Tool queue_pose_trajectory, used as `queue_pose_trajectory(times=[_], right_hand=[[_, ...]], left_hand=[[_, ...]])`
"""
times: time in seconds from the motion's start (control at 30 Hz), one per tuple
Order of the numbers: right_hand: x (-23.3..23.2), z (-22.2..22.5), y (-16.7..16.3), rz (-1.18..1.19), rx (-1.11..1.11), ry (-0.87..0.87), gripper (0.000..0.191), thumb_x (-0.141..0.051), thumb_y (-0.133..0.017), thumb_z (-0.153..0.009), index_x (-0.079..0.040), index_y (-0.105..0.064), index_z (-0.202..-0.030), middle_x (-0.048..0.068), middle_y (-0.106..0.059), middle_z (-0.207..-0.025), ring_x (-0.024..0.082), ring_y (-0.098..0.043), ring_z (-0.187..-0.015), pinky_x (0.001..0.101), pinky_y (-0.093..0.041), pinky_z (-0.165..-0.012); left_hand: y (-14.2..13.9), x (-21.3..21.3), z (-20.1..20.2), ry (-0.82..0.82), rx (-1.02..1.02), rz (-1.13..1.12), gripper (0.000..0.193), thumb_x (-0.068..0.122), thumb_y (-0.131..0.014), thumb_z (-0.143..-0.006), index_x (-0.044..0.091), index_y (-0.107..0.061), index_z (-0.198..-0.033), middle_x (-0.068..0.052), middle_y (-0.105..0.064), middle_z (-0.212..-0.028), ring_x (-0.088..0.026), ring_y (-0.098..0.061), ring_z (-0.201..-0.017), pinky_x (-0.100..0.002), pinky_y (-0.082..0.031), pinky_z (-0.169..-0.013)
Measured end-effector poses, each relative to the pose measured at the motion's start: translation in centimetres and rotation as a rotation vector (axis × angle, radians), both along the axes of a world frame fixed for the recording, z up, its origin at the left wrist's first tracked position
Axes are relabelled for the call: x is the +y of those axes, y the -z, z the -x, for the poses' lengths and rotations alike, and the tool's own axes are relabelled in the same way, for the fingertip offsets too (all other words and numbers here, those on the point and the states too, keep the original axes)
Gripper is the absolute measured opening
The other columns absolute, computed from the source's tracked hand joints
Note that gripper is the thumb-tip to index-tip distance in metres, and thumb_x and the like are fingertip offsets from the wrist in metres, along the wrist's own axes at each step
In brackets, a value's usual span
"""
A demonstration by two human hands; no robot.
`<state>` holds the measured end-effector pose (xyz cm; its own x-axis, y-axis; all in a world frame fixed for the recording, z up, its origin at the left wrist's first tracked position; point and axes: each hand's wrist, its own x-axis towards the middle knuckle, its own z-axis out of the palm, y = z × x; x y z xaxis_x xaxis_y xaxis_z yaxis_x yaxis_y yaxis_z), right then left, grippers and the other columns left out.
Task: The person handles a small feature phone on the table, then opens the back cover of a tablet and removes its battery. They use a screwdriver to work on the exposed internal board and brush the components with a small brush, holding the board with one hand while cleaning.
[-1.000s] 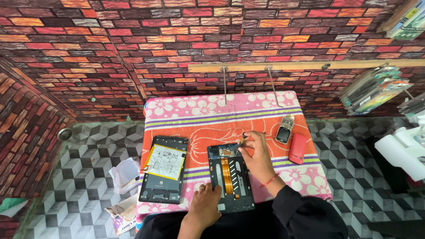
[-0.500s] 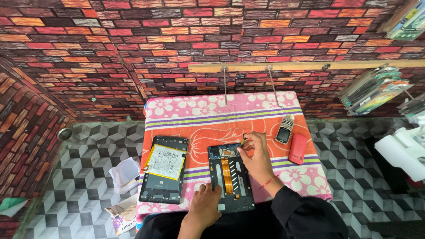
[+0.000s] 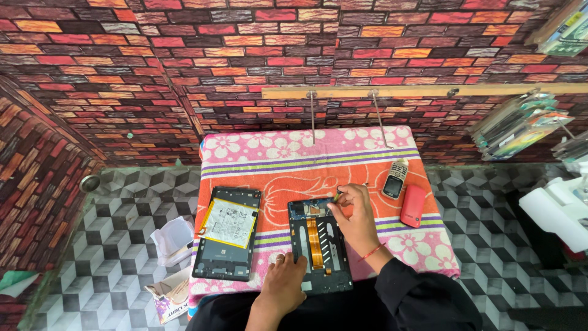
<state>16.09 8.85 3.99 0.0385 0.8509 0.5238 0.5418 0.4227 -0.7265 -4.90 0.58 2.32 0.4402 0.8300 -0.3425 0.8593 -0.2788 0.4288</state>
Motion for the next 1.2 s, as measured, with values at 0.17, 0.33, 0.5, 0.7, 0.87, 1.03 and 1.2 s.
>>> queue_pose_trajectory(times=[0.17,0.33,0.5,0.7,0.87,1.03,1.2], right_hand=[[-0.1,0.0,-0.1,-0.004,0.053,-0.027,0.047,0.004,-0.074,-0.086,-0.004,-0.053,-0.128,0.011,-0.054,-0.12,0.018,-0.072,-0.093,0.0297,-0.059,-0.084],[-0.4,0.0,-0.5,0.019,0.088,-0.076,0.044,0.007,-0.069,-0.087,-0.004,-0.054,-0.127,0.011,-0.054,-0.125,0.019,-0.073,-0.099,0.0304,-0.058,-0.086],[-0.4,0.1,-0.8,-0.134,-0.045,-0.025,0.051,0.002,-0.08,-0.08,-0.003,-0.055,-0.124,0.014,-0.055,-0.119,0.023,-0.066,-0.096,0.032,-0.053,-0.084],[-0.1,0.0,-0.4,-0.036,0.037,0.008,0.048,0.0,-0.08,-0.082,-0.005,-0.056,-0.123,0.009,-0.059,-0.11,0.018,-0.068,-0.088,0.0287,-0.056,-0.082],[-0.1,-0.3,-0.1,0.011,0.083,-0.022,0.048,0.004,-0.076,-0.084,-0.004,-0.055,-0.127,0.007,-0.061,-0.107,0.017,-0.069,-0.092,0.0294,-0.055,-0.085],[-0.1,-0.5,0.1,0.009,0.127,-0.077,0.048,0.007,-0.073,-0.083,-0.004,-0.055,-0.127,0.008,-0.063,-0.111,0.017,-0.069,-0.095,0.0294,-0.055,-0.087],[0.1,-0.5,0.6,-0.044,0.089,-0.053,0.052,0.002,-0.082,-0.08,-0.004,-0.055,-0.125,0.009,-0.063,-0.102,0.017,-0.064,-0.092,0.0293,-0.052,-0.084]], left_hand=[[0.0,-0.1,0.0,-0.005,0.001,-0.001,0.057,0.011,-0.086,-0.07,0.006,-0.053,-0.117,-0.02,-0.055,-0.123,-0.041,-0.054,-0.122,-0.052,-0.048,-0.099],[0.1,-0.1,0.0,-0.002,-0.001,-0.002,0.057,0.011,-0.086,-0.071,0.005,-0.053,-0.117,-0.021,-0.055,-0.123,-0.041,-0.054,-0.122,-0.052,-0.047,-0.099],[-0.1,-0.1,0.0,0.002,-0.004,-0.012,0.056,0.01,-0.085,-0.071,0.005,-0.054,-0.117,-0.022,-0.055,-0.124,-0.042,-0.054,-0.122,-0.052,-0.047,-0.099],[0.0,0.0,-0.1,0.002,0.003,0.0,0.056,0.011,-0.085,-0.071,0.005,-0.054,-0.117,-0.022,-0.056,-0.125,-0.042,-0.054,-0.123,-0.052,-0.047,-0.1],[0.1,0.0,-0.1,0.005,0.014,-0.001,0.057,0.01,-0.085,-0.072,0.004,-0.054,-0.119,-0.023,-0.055,-0.127,-0.042,-0.053,-0.124,-0.051,-0.047,-0.101],[0.1,-0.1,-0.1,-0.004,0.007,0.006,0.055,0.009,-0.084,-0.072,0.004,-0.054,-0.118,-0.023,-0.055,-0.128,-0.042,-0.053,-0.124,-0.052,-0.047,-0.102],[-0.1,-0.1,-0.1,-0.007,-0.012,-0.004,0.057,0.009,-0.084,-0.072,0.004,-0.053,-0.119,-0.025,-0.054,-0.129,-0.044,-0.052,-0.126,-0.053,-0.046,-0.102]])
